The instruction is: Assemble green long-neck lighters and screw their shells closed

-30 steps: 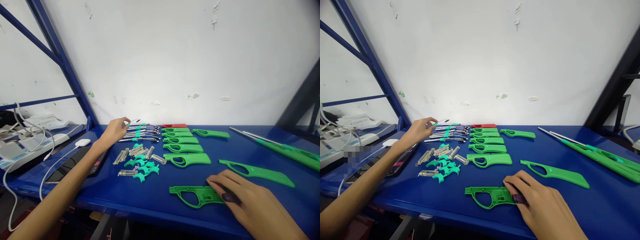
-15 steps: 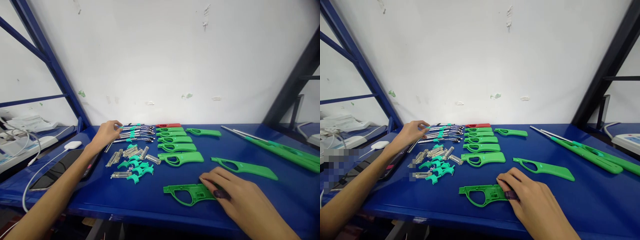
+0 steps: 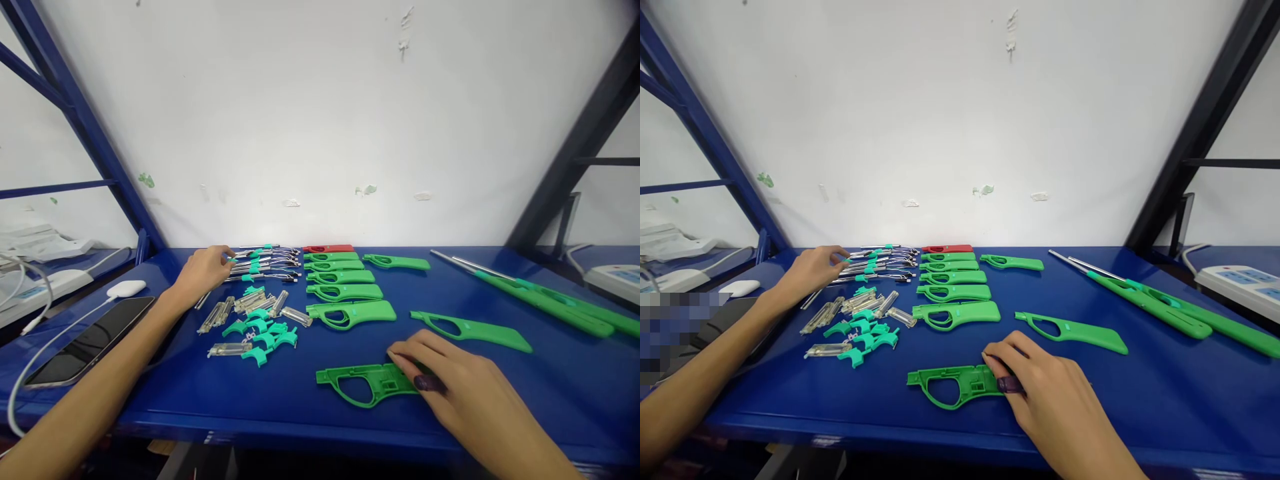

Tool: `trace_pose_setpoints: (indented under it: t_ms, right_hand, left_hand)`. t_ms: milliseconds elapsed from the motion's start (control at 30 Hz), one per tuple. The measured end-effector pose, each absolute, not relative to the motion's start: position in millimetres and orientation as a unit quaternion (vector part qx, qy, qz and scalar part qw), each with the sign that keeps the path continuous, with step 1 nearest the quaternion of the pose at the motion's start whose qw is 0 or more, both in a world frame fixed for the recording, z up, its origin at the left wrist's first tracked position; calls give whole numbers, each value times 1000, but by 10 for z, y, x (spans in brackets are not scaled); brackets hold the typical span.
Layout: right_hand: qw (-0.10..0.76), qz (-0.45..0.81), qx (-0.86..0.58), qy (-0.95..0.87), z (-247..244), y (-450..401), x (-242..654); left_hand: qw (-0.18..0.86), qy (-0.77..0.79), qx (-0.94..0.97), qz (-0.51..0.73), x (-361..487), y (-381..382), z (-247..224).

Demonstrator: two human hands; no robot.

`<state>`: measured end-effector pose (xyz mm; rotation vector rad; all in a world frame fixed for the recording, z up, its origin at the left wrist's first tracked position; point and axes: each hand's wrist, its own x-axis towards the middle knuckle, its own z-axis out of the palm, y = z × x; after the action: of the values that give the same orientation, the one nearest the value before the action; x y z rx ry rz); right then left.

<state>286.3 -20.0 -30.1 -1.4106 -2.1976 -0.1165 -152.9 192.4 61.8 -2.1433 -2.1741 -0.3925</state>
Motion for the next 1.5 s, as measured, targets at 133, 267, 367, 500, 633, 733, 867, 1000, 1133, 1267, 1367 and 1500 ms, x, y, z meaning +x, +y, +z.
trace_pose_setpoints:
  t_ms: [133, 267, 367, 500, 633, 733, 867, 1000, 1133, 1267, 1367, 1500]
  right_hand:
    - [270, -51, -517, -810, -299, -203, 2866]
    - [281, -47, -517, -807, -295, -207, 2865]
    - [283, -36, -520, -805, -302, -206, 2869]
    - [281, -32, -520, -806, -321, -202, 2882]
    - [278, -30, -523, -806, -330, -210, 2883]
    - [281, -33, -523, -804, -328, -214, 2878]
    - [287, -42, -521, -803, -323, -205, 2878]
    - [287, -44, -519, -804, -327, -206, 2880]
    - [281, -36, -524, -803, -337, -213, 2877]
    - [290, -38, -520, -802, -337, -206, 2882]
    - [287, -43, -516, -806, -334, -201, 2889]
    - [276, -50, -519, -808, -335, -210, 2888]
  left_hand:
    - [31, -695, -704, -142, -1580, 1935, 585]
    - [15, -660, -731, -174, -1586, 1932, 637]
    - [-15, -620, -762, -189, -1574, 1921, 711]
    - [-76, -565, -802, -178, -1589, 1887, 782]
    - [-127, -532, -825, -145, -1622, 1869, 777]
    - [-149, -518, -833, -123, -1630, 1870, 741]
    - [-172, -500, -842, -109, -1608, 1867, 698]
    - [-200, -481, -846, -111, -1570, 1832, 702]
    - [-215, -472, -847, -122, -1538, 1774, 743]
    - [-225, -465, -847, -121, -1522, 1747, 749]
    - [-221, -469, -847, -115, -1529, 1773, 714]
    - [-199, -475, -851, -104, -1554, 1829, 656]
